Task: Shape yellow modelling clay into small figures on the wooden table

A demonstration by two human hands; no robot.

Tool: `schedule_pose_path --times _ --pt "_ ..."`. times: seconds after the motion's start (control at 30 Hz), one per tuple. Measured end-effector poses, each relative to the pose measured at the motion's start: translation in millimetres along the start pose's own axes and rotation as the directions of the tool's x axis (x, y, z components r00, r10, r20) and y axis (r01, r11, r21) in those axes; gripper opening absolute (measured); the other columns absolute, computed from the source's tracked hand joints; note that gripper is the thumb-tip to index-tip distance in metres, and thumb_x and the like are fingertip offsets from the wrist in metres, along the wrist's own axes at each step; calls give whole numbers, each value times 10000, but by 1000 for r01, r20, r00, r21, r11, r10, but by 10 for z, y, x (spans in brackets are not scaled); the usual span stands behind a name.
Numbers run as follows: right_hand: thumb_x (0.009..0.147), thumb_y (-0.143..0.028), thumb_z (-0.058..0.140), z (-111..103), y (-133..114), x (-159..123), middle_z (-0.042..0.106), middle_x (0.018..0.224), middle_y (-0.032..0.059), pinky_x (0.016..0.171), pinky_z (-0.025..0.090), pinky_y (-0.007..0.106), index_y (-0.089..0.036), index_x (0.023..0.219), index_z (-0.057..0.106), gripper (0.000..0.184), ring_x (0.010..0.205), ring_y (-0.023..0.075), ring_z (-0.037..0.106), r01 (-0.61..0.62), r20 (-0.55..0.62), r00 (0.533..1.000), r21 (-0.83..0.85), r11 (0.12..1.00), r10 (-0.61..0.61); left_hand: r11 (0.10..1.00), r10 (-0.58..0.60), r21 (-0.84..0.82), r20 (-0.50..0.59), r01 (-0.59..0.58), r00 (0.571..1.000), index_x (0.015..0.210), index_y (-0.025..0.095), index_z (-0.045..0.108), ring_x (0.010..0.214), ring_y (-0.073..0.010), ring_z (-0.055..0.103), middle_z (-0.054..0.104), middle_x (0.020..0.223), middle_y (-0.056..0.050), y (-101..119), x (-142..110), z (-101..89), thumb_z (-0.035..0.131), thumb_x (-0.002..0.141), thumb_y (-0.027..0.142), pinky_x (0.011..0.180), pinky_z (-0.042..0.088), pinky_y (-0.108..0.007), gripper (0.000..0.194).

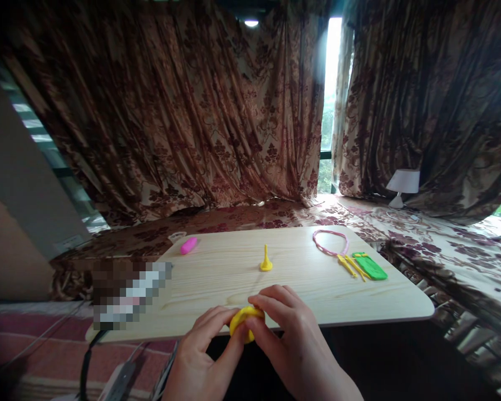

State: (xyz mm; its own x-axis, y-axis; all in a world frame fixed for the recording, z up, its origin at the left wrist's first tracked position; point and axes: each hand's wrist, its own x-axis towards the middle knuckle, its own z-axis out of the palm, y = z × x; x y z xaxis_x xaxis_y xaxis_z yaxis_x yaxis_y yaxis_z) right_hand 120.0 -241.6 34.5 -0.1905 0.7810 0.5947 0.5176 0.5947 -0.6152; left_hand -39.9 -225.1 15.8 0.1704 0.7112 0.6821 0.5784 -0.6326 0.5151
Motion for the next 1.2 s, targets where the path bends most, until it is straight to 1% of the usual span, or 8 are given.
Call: schedule_pose_path --times 0.1,0.27,0.43,0.5,0.57,0.7,0.87,1.2 --pt "865 -194 557 -43 -1 4 594 987 44 797 484 285 -224 1099 603 240 919 164 549 -2 20 1000 44 999 1 999 -29 -30 4 29 1000 889 205 665 821 -199 652 695 866 -46 10 -14 9 610 779 227 742 547 -310 125" --pt "886 -154 501 -44 -36 34 610 916 40 760 478 328 -264 1055 644 247 869 183 540 65 22 998 -46 997 -64 998 7 -55 11 -6 1000 974 207 661 817 -196 655 698 860 -40 10 -15 20 602 785 207 751 548 -321 198" --pt "816 -187 610 27 26 -2 573 1098 67 876 469 318 -226 1218 527 412 995 192 548 10 -1 1000 57 998 -10 985 -157 -70 -16 156 987 951 218 652 837 -197 668 711 894 -27 -28 -30 21 616 785 279 766 545 -319 180" --pt "827 -163 585 45 46 -14 586 1051 61 849 478 292 -207 1179 540 358 957 176 566 -21 1 1000 81 996 21 982 -183 -56 -35 181 982 967 222 639 835 -198 670 713 897 -26 -31 -39 33 619 783 295 764 546 -329 199" --pt "856 -131 529 51 51 -14 595 1001 52 816 481 274 -202 1104 573 262 924 162 572 -19 -2 1000 83 996 19 990 -138 -28 -47 137 989 962 228 633 822 -200 668 712 879 -22 -30 -44 46 620 781 284 793 536 -360 190" --pt "858 -124 522 54 37 -1 590 999 53 821 471 283 -204 1073 577 236 927 167 565 13 -25 1000 70 997 -11 998 24 54 -109 -19 994 920 232 638 838 -214 662 713 875 -21 -41 -39 57 621 767 213 900 475 -429 155" --pt "853 -150 547 67 31 -14 595 959 53 790 476 293 -208 1012 605 178 893 176 568 15 -59 998 26 1000 -14 988 115 119 -110 -101 987 969 235 625 829 -218 666 718 887 -21 -52 -34 55 618 762 182 903 459 -454 214" --pt "876 -154 507 97 72 -19 603 962 64 767 490 301 -210 1032 629 206 881 184 577 -7 -71 997 -13 1000 6 988 68 140 -64 -59 996 823 235 626 810 -229 673 716 787 -11 10 -11 29 599 757 191 881 490 -429 85"
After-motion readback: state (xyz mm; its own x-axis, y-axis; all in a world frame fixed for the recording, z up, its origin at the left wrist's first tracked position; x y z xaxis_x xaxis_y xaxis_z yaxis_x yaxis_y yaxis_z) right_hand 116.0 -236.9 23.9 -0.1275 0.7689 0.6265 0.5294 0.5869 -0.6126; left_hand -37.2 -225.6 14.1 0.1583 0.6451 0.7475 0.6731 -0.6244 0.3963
